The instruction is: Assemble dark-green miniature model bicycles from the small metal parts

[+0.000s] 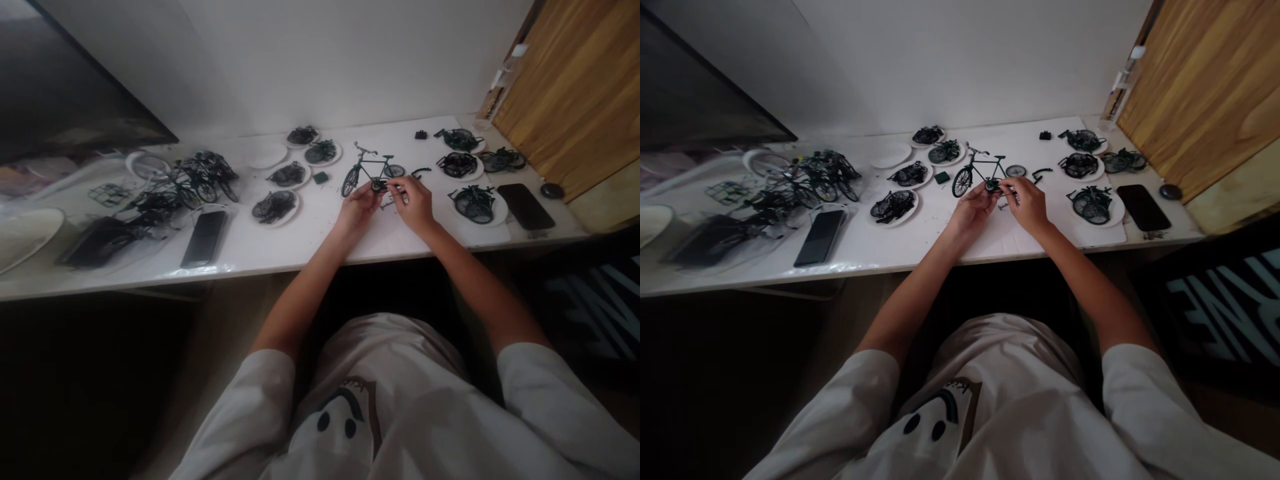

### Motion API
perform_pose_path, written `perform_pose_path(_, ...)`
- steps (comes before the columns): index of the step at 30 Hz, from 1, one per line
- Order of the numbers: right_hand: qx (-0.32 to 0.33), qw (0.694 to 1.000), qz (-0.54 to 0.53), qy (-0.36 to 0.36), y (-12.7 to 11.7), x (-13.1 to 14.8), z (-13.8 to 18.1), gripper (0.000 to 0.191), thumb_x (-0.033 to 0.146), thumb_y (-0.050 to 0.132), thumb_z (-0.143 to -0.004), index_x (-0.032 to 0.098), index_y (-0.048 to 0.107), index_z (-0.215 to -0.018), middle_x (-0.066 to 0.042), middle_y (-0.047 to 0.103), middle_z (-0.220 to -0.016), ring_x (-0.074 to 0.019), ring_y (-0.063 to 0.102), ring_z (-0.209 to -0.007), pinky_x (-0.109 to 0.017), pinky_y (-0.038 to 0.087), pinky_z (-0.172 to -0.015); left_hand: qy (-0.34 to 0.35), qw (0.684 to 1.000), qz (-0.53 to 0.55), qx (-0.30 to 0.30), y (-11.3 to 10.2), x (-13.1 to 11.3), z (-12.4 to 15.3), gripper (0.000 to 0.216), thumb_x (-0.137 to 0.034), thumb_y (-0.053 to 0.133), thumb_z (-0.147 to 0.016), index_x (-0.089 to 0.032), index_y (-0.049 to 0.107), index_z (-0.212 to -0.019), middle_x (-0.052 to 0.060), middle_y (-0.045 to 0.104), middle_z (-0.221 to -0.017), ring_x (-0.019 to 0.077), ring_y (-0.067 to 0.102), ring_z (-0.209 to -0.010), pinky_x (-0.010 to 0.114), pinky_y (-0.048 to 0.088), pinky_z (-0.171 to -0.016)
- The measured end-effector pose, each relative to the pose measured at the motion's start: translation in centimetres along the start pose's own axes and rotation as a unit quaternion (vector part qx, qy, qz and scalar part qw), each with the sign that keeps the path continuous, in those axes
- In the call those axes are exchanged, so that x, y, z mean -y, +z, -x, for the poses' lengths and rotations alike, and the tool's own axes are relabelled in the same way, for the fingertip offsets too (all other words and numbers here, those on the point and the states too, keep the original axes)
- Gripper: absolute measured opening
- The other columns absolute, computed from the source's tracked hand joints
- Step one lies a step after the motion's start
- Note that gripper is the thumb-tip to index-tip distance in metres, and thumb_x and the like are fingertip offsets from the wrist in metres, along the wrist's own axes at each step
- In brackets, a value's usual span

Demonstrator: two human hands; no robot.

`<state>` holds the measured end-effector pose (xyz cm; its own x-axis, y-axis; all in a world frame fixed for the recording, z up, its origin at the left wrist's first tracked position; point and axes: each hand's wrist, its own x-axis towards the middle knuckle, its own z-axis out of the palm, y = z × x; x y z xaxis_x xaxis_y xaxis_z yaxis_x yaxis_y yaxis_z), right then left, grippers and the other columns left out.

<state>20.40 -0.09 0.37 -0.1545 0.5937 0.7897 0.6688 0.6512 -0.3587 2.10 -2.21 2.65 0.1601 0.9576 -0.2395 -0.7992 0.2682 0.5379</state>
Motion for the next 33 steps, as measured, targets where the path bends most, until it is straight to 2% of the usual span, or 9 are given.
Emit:
perform_pose_path(3, -0.005, 1.0, -0.003, -0.008, -0.1, 0.1, 0.0, 0.034, 0.049, 0.053, -0.12, 0.026, 0.077, -0.12, -0.012, 0.085, -0.114, -0.0269, 0.081, -0.104, -0.042, 0.069, -0.092, 0.008, 1.0, -0.011, 0.005, 0.1, 0.0, 0.1, 0.046, -0.001, 0.067, -0.105, -0.021, 0.076, -0.146, 0.008, 0.084, -0.139, 0.025, 0.059, -0.165, 0.04, 0.046, -0.139)
perform_pose_path(6, -0.004, 1.0, 0.0, -0.008, -0.2, 0.2, -0.1, 0.033, 0.049, 0.053, -0.12, 0.026, 0.077, -0.121, -0.011, 0.085, -0.115, -0.0264, 0.081, -0.104, -0.041, 0.07, -0.091, 0.018, 0.999, -0.026, 0.009, 0.1, 0.0, 0.1, 0.035, -0.005, 0.07, -0.106, -0.019, 0.079, -0.137, 0.009, 0.083, -0.143, 0.0255, 0.056, -0.168, 0.04, 0.044, -0.141)
perform_pose_path(10, 0.006, 1.0, 0.005, 0.0, -0.2, 0.3, -0.1, 0.033, 0.049, 0.053, -0.12, 0.026, 0.077, -0.121, -0.012, 0.085, -0.115, -0.027, 0.081, -0.103, -0.042, 0.069, -0.091, 0.024, 0.999, -0.039, 0.015, 0.2, 0.0, 0.3, 0.02, -0.011, 0.073, -0.107, -0.016, 0.081, -0.125, 0.012, 0.085, -0.135, 0.0262, 0.061, -0.163, 0.037, 0.045, -0.139)
perform_pose_path(13, -0.001, 1.0, 0.007, -0.009, -0.2, 0.5, -0.1, 0.034, 0.048, 0.052, -0.119, 0.025, 0.077, -0.12, -0.012, 0.086, -0.114, -0.0268, 0.081, -0.101, -0.042, 0.069, -0.092, 0.021, 0.999, -0.028, 0.011, 0.3, -0.1, 0.3, 0.024, -0.01, 0.072, -0.108, -0.018, 0.081, -0.129, 0.008, 0.086, -0.127, 0.0234, 0.068, -0.156, 0.035, 0.049, -0.136)
perform_pose_path(18, -0.002, 1.0, 0.015, -0.012, -0.2, 0.8, 0.0, 0.033, 0.046, 0.051, -0.118, 0.026, 0.078, -0.12, -0.012, 0.085, -0.111, -0.0282, 0.081, -0.104, -0.043, 0.069, -0.095, 0.008, 1.0, 0.005, -0.015, 0.5, -0.1, 0.5, 0.04, -0.005, 0.069, -0.107, -0.022, 0.077, -0.143, 0.005, 0.087, -0.127, 0.0204, 0.075, -0.146, 0.034, 0.051, -0.133)
perform_pose_path(25, 0.002, 0.999, 0.036, -0.034, -0.4, 1.1, 0.0, 0.035, 0.048, 0.065, -0.112, 0.028, 0.079, -0.137, -0.011, 0.086, -0.118, -0.0316, 0.08, -0.11, -0.048, 0.069, -0.1, 0.021, 0.999, -0.036, -0.011, 0.6, 0.0, 0.5, 0.026, -0.003, 0.07, -0.103, -0.021, 0.084, -0.117, 0.005, 0.088, -0.114, 0.0196, 0.072, -0.148, 0.033, 0.048, -0.135)
perform_pose_path(28, 0.007, 0.998, 0.051, -0.042, -0.2, 1.0, 0.0, 0.039, 0.047, 0.067, -0.111, 0.028, 0.079, -0.143, -0.011, 0.085, -0.115, -0.0325, 0.08, -0.108, -0.05, 0.069, -0.101, 0.018, 0.999, -0.049, 0.0, 0.4, 0.1, 0.3, 0.026, -0.001, 0.07, -0.101, -0.019, 0.085, -0.11, 0.006, 0.088, -0.108, 0.0216, 0.072, -0.148, 0.035, 0.048, -0.135)
perform_pose_path(33, 0.013, 0.998, 0.055, -0.04, 0.0, 0.6, 0.1, 0.038, 0.048, 0.066, -0.112, 0.028, 0.083, -0.139, -0.01, 0.082, -0.105, -0.0311, 0.079, -0.101, -0.047, 0.069, -0.094, 0.018, 0.998, -0.053, 0.013, -0.1, 0.4, 0.0, 0.028, 0.002, 0.068, -0.1, -0.019, 0.086, -0.106, 0.006, 0.087, -0.109, 0.0226, 0.07, -0.15, 0.037, 0.049, -0.134)
